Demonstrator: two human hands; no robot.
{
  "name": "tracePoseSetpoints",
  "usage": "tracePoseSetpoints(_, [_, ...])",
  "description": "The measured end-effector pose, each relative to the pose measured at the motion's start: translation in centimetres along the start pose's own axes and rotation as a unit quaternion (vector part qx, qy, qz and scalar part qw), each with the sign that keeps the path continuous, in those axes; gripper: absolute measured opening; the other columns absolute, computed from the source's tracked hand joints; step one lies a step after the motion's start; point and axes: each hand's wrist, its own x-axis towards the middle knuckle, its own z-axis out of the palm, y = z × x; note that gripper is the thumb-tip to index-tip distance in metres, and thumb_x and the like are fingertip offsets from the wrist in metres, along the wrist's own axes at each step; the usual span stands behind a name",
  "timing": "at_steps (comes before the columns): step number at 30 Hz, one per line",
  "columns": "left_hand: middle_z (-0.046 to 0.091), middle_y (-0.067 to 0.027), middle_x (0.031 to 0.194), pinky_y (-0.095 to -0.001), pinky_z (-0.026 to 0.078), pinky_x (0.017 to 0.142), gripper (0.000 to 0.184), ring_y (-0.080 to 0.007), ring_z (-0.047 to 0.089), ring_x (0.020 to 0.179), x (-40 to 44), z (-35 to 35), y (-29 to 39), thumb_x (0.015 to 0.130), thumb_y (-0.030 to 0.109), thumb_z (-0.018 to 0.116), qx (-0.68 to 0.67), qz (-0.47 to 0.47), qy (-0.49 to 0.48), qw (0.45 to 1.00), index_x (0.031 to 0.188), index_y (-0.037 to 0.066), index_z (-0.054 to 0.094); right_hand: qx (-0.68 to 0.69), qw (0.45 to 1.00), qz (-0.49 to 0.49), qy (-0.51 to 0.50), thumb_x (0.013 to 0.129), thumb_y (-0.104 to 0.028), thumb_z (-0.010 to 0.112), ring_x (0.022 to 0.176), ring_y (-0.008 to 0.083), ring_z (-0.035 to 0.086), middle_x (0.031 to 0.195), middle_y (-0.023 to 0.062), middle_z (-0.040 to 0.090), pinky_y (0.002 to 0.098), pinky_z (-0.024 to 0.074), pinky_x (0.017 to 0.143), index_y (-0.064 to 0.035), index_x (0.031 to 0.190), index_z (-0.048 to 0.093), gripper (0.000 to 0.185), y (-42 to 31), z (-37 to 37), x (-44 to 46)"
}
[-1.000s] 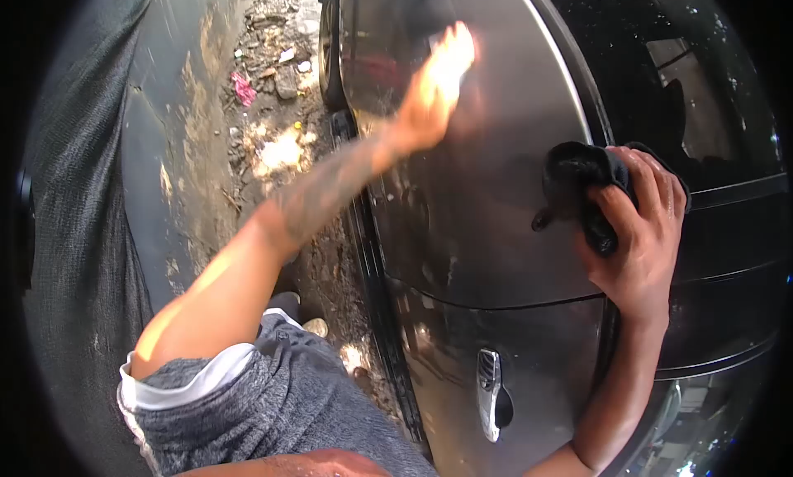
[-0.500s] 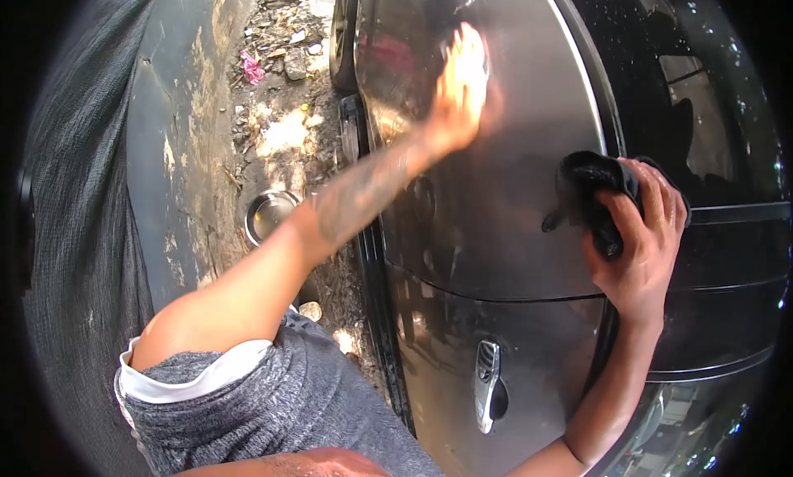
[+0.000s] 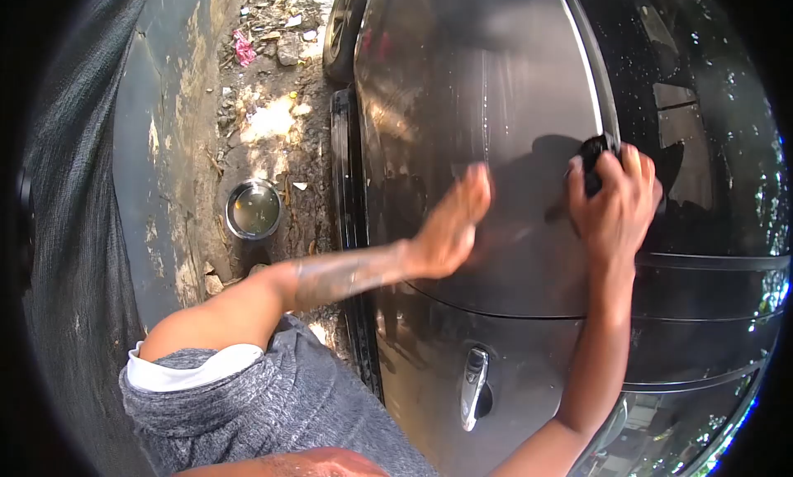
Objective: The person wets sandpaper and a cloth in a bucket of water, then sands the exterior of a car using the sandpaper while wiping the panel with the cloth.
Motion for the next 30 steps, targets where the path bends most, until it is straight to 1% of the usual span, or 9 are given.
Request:
tracePoseSetpoints(4, [0.011,-0.0296,0.163,-0.0511,0.009,0.124,0.063,-0.0445,0.009,0.152,1.4,-0.6,1.1,0.101,0.023,0.03,-0.02,0.02,-0.024,0.999,0.155,-0.008,0.019,0.013,0.996,-0.061,0.07,0.073,-0.026,0.079,0.098,0.0343,0.064,0.1,0.0132,0.067,0.0432,0.0509,0.087,-0.0061,0.084,0.067,0.026,2.0,4.8,7.8])
tracePoseSetpoints(11, [0.022,-0.0327,0.158,-0.0514,0.014,0.123,0.051,-0.0454,0.021,0.148,14.4,-1.4,-6.9,0.104,0.018,0.033,0.06,0.02,0.206,0.976,0.145,-0.012,0.035,-0.042,0.988,-0.081,0.124,0.076,-0.017,0.077,0.109,0.0367,0.061,0.114,0.0152,0.066,0.0468,0.0485,0.093,-0.0075,0.09,0.067,0.02,6.1,-0.1,2.1])
tracePoseSetpoints(13, [0.023,-0.0323,0.158,-0.0516,0.009,0.124,0.056,-0.046,0.015,0.15,8.2,-1.1,-0.4,0.097,0.015,0.035,-0.022,-0.026,0.098,0.995,0.147,-0.009,0.035,-0.013,0.993,-0.056,0.103,0.076,-0.011,0.075,0.113,0.0367,0.061,0.118,0.0156,0.065,0.0481,0.0472,0.096,-0.0043,0.089,0.067,0.017,7.5,-2.3,-3.9])
tracePoseSetpoints(14, [0.022,-0.0312,0.159,-0.0513,0.008,0.124,0.058,-0.0454,0.014,0.151,4.8,-1.5,2.1,0.096,0.016,0.033,0.122,0.026,-0.071,0.99,0.149,-0.009,0.032,0.012,0.991,-0.057,0.122,0.076,-0.011,0.075,0.114,0.0363,0.061,0.12,0.0148,0.066,0.0482,0.0466,0.097,-0.0043,0.088,0.067,0.015,6.6,-4.0,-5.9])
tracePoseSetpoints(15, [0.02,-0.0306,0.16,-0.049,0.007,0.124,0.059,-0.0458,0.014,0.151,2.5,-1.1,1.6,0.098,0.018,0.029,-0.044,0.056,-0.093,0.993,0.149,-0.011,0.029,0.043,0.987,-0.059,0.142,0.076,-0.01,0.074,0.116,0.0358,0.061,0.122,0.014,0.066,0.0482,0.0461,0.098,-0.0042,0.086,0.067,0.013,5.6,-4.8,-7.1])
tracePoseSetpoints(21, [0.019,-0.0302,0.161,-0.0475,0.015,0.123,0.057,-0.045,0.019,0.149,19.2,-3.8,-10.9,0.104,0.023,0.029,0.023,-0.051,0.141,0.988,0.152,-0.009,0.028,-0.033,0.987,-0.032,0.153,0.076,-0.01,0.073,0.117,0.0333,0.061,0.121,0.0106,0.067,0.0473,0.0449,0.1,-0.0066,0.087,0.069,0.012,3.2,-2.2,-8.2])
tracePoseSetpoints(25, [0.017,-0.0375,0.157,-0.0506,0.011,0.123,0.058,-0.0491,0.013,0.149,6.9,-1.5,0.3,0.103,0.02,0.023,0.005,0.01,0.037,0.999,0.15,-0.014,0.024,-0.007,0.989,-0.018,0.144,0.076,-0.032,0.082,0.118,0.0332,0.059,0.119,0.0105,0.067,0.0475,0.0395,0.104,-0.0067,0.086,0.068,0.03,2.1,-2.5,-7.3])
tracePoseSetpoints(28, [0.018,-0.0404,0.155,-0.051,0.008,0.123,0.058,-0.0522,0.012,0.148,7.7,-3.2,-1.0,0.101,0.016,0.022,0.047,0.058,0.008,0.997,0.149,-0.017,0.021,0.008,0.992,-0.019,0.123,0.071,-0.045,0.083,0.121,0.0322,0.057,0.12,0.0097,0.065,0.0477,0.0378,0.104,-0.0072,0.087,0.067,0.044,2.3,-2.5,-7.3])
tracePoseSetpoints(30, [0.018,-0.034,0.159,-0.0448,0.012,0.124,0.06,-0.0461,0.015,0.15,14.4,-4.0,-7.8,0.103,0.021,0.03,0.05,0.02,0.123,0.991,0.151,-0.013,0.021,0.014,0.994,-0.017,0.109,0.071,-0.04,0.084,0.122,0.0312,0.056,0.122,0.0087,0.064,0.0467,0.0377,0.105,-0.0079,0.086,0.065,0.04,2.5,-2.3,-7.5])
